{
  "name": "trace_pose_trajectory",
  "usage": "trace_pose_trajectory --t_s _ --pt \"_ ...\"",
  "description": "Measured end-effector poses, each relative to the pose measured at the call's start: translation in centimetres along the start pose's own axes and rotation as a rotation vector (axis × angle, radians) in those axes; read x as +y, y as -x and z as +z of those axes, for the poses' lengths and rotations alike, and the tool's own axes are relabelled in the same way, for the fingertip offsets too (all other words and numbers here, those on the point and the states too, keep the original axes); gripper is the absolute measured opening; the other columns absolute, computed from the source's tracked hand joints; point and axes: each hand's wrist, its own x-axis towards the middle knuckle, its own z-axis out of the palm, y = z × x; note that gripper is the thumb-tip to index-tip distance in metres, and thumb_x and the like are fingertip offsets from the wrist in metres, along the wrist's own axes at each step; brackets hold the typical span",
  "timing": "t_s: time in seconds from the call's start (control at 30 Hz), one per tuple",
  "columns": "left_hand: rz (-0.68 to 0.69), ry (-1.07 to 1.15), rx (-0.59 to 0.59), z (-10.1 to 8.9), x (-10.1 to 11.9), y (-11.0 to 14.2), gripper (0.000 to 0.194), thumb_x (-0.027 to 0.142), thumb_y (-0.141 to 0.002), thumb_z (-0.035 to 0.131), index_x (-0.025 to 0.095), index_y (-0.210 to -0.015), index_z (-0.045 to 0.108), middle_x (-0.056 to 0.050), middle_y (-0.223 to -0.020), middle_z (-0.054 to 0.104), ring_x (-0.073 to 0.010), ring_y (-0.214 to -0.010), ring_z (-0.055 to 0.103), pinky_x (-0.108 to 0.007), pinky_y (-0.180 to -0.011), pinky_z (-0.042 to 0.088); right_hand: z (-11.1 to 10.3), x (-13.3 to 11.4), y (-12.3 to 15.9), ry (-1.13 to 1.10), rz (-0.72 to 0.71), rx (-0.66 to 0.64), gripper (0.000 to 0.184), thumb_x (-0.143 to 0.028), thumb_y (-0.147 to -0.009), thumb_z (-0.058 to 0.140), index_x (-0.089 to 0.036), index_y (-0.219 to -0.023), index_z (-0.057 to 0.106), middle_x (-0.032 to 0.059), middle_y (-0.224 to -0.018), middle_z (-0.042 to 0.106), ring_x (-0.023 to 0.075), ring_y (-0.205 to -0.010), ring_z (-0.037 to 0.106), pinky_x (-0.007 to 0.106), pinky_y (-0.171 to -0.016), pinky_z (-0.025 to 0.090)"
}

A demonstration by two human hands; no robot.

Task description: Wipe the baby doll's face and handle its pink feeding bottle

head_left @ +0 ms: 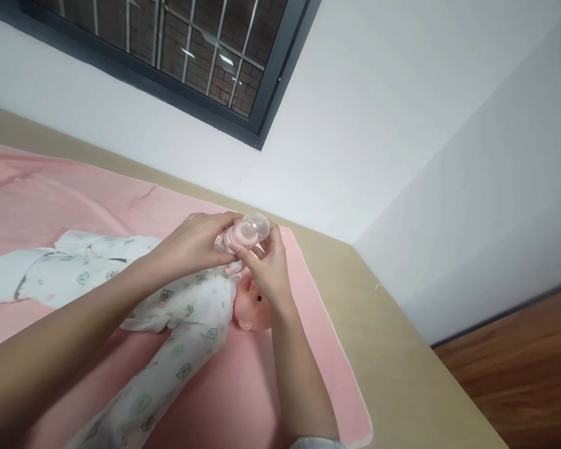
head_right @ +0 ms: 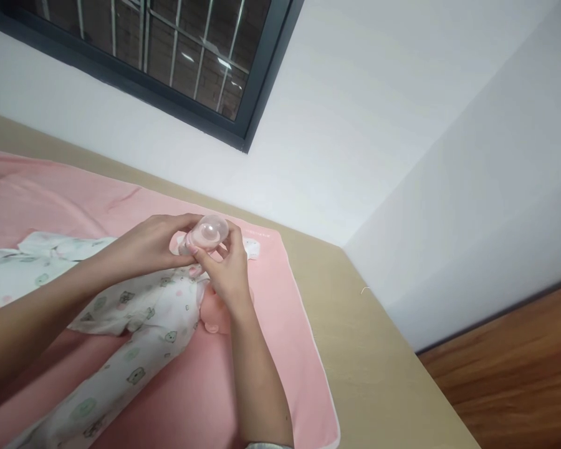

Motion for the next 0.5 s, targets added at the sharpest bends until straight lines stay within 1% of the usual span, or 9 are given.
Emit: trace_pose_trajectory --t_s 0.13,0.23,0.3,0.4,0.5 --pt "0.007 0.015 0.005 0.0 0.4 0.1 0.045 0.032 -0.073 0.059 0.023 -0.117 0.059 -0.001 -0.111 0.070 -0.0254 -0.095 0.065 -0.033 -0.078 0.047 -0.1 -0.5 0.0 -0.027 -0.016 0.017 0.050 -0.034 -0.066 0.077 -0.025 -0.109 0.053 0.0031 -0.115 0.060 0.0185 -0.111 0.058 0.039 -0.100 0.049" --pt "0.010 0.007 -0.006 0.1 0.6 0.1 0.049 0.033 -0.074 0.059 0.023 -0.122 0.056 -0.002 -0.113 0.069 -0.0265 -0.098 0.065 -0.034 -0.082 0.047 -0.2 -1.0 0.0 -0.067 -0.046 0.048 0.054 -0.037 -0.065 0.079 -0.025 -0.111 0.052 0.0042 -0.113 0.061 0.0188 -0.108 0.060 0.040 -0.099 0.050" --pt "0.003 -0.022 -0.004 0.2 0.5 0.1 0.052 0.035 -0.074 0.059 0.022 -0.125 0.055 -0.004 -0.117 0.068 -0.0281 -0.102 0.064 -0.036 -0.086 0.046 -0.4 -1.5 0.1 -0.081 -0.081 0.089 0.056 -0.037 -0.067 0.078 -0.025 -0.114 0.050 0.0055 -0.117 0.060 0.0194 -0.111 0.059 0.039 -0.099 0.050" --pt "-0.016 -0.066 0.022 0.1 -0.3 0.0 0.061 0.038 -0.075 0.061 0.020 -0.132 0.051 -0.007 -0.126 0.064 -0.0300 -0.110 0.061 -0.037 -0.089 0.046 -1.1 -2.0 0.1 -0.074 -0.148 0.179 0.058 -0.036 -0.070 0.075 -0.026 -0.120 0.048 0.0077 -0.127 0.056 0.0207 -0.119 0.055 0.040 -0.100 0.049" --pt "-0.070 -0.055 0.076 -0.5 -2.1 -0.2 0.070 0.041 -0.075 0.063 0.020 -0.139 0.045 -0.008 -0.129 0.061 -0.0306 -0.115 0.059 -0.037 -0.092 0.046 -2.5 -1.7 -0.5 -0.058 -0.190 0.279 0.061 -0.035 -0.071 0.073 -0.026 -0.124 0.045 0.0094 -0.131 0.054 0.0204 -0.122 0.054 0.039 -0.102 0.047"
